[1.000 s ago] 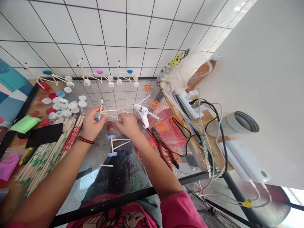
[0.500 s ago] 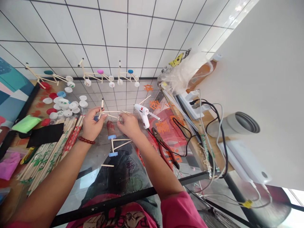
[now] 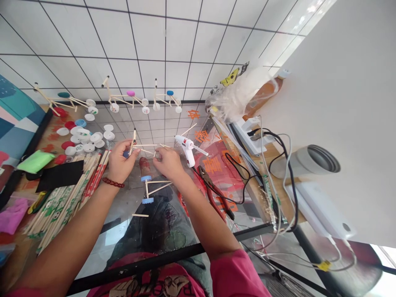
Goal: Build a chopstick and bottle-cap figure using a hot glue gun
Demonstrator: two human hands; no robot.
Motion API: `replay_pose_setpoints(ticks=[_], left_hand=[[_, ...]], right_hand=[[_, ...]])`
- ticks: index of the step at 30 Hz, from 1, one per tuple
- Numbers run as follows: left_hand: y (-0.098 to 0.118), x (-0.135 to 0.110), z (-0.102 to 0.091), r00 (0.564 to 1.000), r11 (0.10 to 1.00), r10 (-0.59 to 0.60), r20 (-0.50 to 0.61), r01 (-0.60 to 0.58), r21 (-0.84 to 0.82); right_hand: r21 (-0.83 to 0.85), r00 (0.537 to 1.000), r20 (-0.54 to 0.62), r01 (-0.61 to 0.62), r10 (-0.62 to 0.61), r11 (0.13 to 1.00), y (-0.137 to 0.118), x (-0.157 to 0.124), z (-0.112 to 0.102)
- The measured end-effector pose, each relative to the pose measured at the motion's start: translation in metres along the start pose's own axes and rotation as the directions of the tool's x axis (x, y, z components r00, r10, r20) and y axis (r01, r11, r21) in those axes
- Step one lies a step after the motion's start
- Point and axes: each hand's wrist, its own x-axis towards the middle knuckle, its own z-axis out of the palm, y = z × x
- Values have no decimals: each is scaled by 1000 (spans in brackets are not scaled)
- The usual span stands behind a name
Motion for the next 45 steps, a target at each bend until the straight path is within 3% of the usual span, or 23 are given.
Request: replay_pose_setpoints(ticks=[11,24,45], left_hand=[[-5,0,1,997,993,-76,7,76,-89],[-1,0,1,999,999,-30,-14,30,-25],[-5,-1,2,999,998,-32,6,32,-57]], right_hand=[[-6,1000,5,6,-6,1000,0,0,0],[8,1000,-1,3,-3,1000,0,0,0],[1,999,1,45,-45,999,4,0,1]])
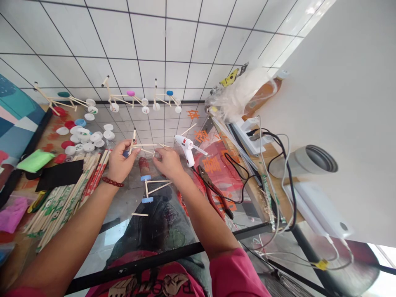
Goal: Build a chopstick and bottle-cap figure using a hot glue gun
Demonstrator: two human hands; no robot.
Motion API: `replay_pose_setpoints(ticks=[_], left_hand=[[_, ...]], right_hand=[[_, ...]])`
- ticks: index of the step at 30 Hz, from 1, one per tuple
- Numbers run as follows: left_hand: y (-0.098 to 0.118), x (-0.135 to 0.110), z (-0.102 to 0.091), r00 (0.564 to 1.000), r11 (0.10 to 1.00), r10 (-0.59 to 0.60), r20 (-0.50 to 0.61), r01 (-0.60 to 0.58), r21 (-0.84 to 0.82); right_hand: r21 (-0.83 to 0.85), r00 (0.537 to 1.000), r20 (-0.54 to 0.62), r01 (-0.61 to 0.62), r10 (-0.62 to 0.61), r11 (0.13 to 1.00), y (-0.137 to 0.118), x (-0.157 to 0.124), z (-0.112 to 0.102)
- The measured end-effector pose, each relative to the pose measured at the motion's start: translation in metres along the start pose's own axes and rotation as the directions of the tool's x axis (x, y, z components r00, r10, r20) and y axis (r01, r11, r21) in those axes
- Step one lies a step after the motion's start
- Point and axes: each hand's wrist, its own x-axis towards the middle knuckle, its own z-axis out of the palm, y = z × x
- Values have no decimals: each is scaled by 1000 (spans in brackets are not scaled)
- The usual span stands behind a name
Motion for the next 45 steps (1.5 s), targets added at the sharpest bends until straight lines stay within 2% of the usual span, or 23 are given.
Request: replay_pose_setpoints(ticks=[14,29,38,45], left_hand=[[4,1,-3,999,999,22,-23,-21,38],[6,0,-3,998,998,57,12,-58,38],[5,3,-11,983,991,113,144,-101,-86],[5,3,-11,984,992,91,151,-76,-104]], right_hand=[[-19,1000,-21,-20,19,1000,-1,0,2],[-17,1000,-10,1,-2,1000,1,0,2],[-15,1000,1,7,-7,1000,0,0,0],[-6,1000,12,-9,9,1000,-2,0,-2]])
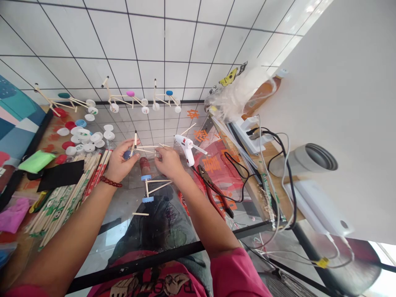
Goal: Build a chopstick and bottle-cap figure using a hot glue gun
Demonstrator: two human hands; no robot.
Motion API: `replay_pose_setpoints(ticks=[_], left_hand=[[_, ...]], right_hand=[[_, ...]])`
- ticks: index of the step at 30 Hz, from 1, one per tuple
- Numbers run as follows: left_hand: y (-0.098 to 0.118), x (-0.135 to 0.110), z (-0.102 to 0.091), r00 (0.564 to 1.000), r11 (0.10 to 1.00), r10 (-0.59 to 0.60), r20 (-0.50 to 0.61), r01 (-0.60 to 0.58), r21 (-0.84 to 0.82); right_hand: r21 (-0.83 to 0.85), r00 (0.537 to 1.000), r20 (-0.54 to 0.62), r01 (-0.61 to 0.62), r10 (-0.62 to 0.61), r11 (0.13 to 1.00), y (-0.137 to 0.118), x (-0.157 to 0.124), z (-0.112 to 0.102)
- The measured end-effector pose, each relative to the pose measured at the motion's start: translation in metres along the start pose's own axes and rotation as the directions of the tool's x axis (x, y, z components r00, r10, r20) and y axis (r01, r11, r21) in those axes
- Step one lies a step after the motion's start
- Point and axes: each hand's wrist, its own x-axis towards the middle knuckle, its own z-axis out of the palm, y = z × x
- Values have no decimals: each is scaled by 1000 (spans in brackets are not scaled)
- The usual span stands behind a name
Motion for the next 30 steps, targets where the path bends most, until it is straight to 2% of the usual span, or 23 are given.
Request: replay_pose_setpoints(ticks=[9,22,30], left_hand=[[-1,0,2,999,999,-41,1,41,7],[-4,-1,4,999,999,-9,-37,11,45],[-9,-2,7,991,993,-113,-65,114,9]], right_hand=[[-7,1000,-6,8,-8,1000,2,0,1],[-12,1000,-3,8,-8,1000,3,0,1],[0,1000,-8,15,-15,1000,4,0,2]])
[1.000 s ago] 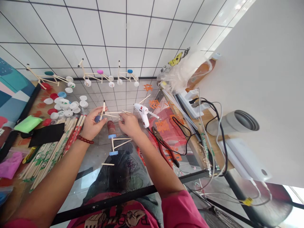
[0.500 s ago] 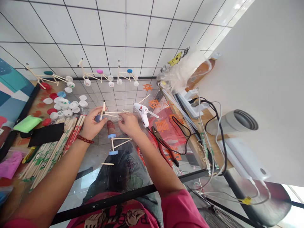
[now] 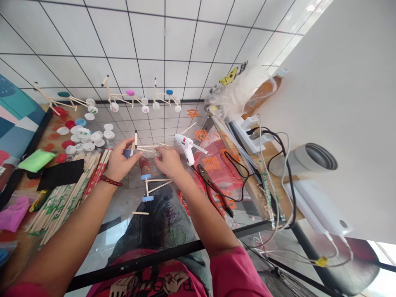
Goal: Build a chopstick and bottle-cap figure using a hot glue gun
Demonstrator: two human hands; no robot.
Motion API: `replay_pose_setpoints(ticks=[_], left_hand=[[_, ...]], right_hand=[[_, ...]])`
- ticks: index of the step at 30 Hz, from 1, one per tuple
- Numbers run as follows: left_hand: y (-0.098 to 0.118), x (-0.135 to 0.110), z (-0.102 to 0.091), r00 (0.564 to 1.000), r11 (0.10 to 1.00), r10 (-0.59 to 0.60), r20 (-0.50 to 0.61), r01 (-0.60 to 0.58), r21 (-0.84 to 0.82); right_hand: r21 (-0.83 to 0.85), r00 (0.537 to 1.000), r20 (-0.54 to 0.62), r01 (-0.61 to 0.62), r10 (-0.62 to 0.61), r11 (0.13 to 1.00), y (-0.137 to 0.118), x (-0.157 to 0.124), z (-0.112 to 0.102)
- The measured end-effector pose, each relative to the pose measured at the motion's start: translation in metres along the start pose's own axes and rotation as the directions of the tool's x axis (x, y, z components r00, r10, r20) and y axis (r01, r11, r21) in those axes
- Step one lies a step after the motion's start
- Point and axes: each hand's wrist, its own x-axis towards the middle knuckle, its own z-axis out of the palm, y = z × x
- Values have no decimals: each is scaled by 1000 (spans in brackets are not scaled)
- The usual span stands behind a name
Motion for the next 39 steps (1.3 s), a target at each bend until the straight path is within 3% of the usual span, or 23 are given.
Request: replay_pose_setpoints(ticks=[27,39], left_hand=[[-1,0,1,999,998,-46,20,47,-38],[3,-1,3,994,993,-109,-9,109,46]], right_hand=[[-5,1000,4,5,-5,1000,0,-1,-1],[-5,1000,8,-10,10,1000,-1,-1,-2]])
